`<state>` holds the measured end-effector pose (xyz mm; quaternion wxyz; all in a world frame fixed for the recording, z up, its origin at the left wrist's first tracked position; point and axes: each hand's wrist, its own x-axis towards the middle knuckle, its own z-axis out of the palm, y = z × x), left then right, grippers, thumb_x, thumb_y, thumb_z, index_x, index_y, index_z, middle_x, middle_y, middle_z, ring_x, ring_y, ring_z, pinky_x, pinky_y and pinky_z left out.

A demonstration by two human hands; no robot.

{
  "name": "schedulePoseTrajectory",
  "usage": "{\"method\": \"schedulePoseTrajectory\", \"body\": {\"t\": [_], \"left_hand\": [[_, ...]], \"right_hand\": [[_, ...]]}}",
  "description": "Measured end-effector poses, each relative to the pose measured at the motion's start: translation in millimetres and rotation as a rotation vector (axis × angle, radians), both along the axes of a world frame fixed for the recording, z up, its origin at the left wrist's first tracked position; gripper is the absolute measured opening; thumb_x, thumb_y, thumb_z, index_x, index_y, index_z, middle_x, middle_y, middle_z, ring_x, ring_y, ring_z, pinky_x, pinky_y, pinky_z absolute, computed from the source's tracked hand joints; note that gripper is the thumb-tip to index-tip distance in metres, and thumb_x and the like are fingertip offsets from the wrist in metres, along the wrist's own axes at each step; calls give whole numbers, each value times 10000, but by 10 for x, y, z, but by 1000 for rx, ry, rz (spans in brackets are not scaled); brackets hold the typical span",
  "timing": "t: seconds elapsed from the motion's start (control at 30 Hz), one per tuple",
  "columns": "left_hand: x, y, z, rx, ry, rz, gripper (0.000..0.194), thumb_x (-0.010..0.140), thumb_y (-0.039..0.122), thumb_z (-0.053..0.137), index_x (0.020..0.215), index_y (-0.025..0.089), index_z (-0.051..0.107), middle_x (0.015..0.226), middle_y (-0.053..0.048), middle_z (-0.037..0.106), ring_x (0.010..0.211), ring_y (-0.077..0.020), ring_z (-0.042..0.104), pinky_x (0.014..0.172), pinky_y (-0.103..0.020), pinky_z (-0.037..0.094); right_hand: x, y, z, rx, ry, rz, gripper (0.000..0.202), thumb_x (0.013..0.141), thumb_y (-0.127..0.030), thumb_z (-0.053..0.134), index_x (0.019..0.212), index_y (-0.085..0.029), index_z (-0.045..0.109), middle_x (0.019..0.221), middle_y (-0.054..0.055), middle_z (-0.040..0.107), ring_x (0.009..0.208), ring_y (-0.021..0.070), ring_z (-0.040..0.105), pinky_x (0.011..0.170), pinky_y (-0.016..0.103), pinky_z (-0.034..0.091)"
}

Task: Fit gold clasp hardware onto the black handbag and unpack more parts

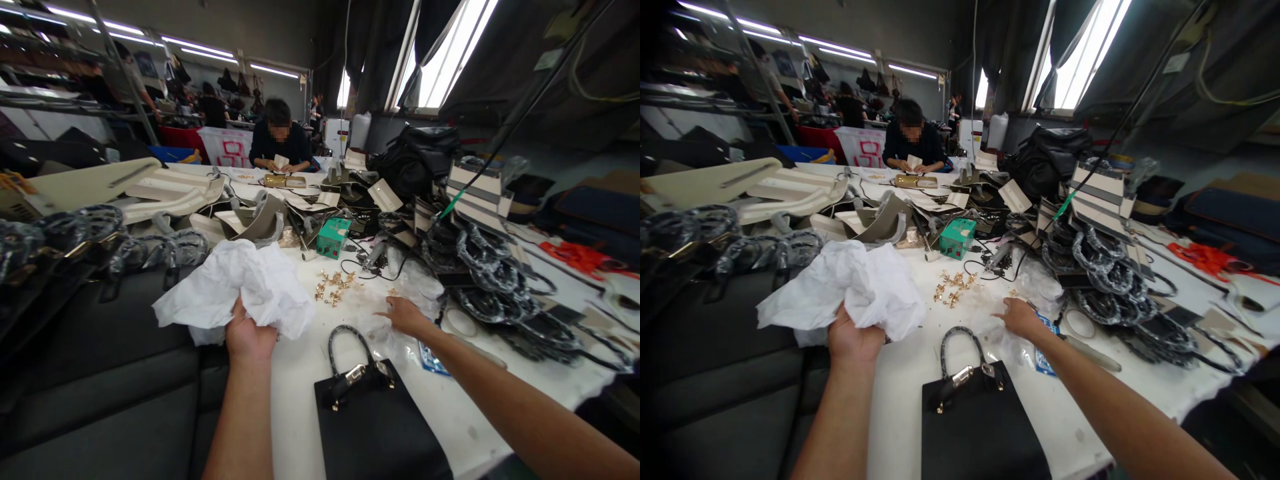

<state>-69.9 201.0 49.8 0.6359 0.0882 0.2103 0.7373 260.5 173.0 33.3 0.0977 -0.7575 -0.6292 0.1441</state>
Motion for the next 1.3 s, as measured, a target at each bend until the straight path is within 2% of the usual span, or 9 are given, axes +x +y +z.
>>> {"method": "schedulePoseTrajectory", "body": {"t": [0.13,0.27,0.4,0.53,0.67,0.8,0.93,1.07,1.3], "left_hand": [[-5,15,-49,10,-13,-9,344,863,346,591,1165,210,685,1154,-67,732,1150,-260,638,1048,-472,473],[-19,30,-58,-1,-19,4,354,862,348,596,1182,221,679,1172,-60,727,1157,-263,635,1062,-482,459],[-24,32,-57,-3,-31,-4,356,857,354,603,1174,215,684,1172,-67,726,1212,-277,601,1092,-491,426],[-34,39,-76,-1,-55,-18,353,865,352,593,1176,212,682,1182,-72,722,1255,-281,570,1117,-491,397],[-33,33,-60,7,-45,-13,356,869,349,589,1187,214,677,1194,-68,719,1264,-273,564,1123,-484,394],[-13,24,-34,-21,-40,-10,334,868,339,587,1159,214,693,1181,-62,726,1257,-270,571,1133,-487,383],[2,26,-52,-68,-41,-34,340,886,361,564,1165,215,692,1200,-58,719,1259,-265,569,1150,-484,360],[9,14,-47,-86,-46,-53,357,891,367,560,1192,216,678,1233,-52,705,1261,-268,567,1156,-483,353],[23,8,-25,-92,-72,-43,354,903,342,541,1203,207,672,1178,-57,729,1252,-263,576,1135,-467,390]], "right_hand": [[-56,66,-50,-24,156,-26,218,694,-295,761,583,-189,606,737,115,705,855,310,666,760,360,465],[-147,185,69,-45,478,-23,207,718,-352,717,641,-178,635,684,77,699,756,276,676,669,335,497],[-212,438,326,-52,869,-53,267,741,-397,665,886,-173,674,868,87,754,759,241,709,648,315,568],[-253,717,675,-3,1130,-62,293,688,-344,725,921,-181,658,894,97,759,798,247,720,693,319,604],[-298,841,960,24,1243,-55,251,674,-241,768,893,-165,671,825,95,760,755,254,722,670,327,615],[-328,836,1105,67,1289,-67,201,699,-200,749,881,-149,680,786,87,757,701,244,722,635,319,611],[-362,821,1171,176,1302,-103,179,707,-165,712,883,-144,682,727,56,751,654,217,713,578,266,583],[-387,858,1171,164,1320,-94,137,732,-198,684,856,-141,691,724,64,750,684,227,716,612,276,585],[-390,917,941,58,1317,-112,161,714,-220,744,841,-131,700,635,63,718,592,219,692,604,299,587]]}}
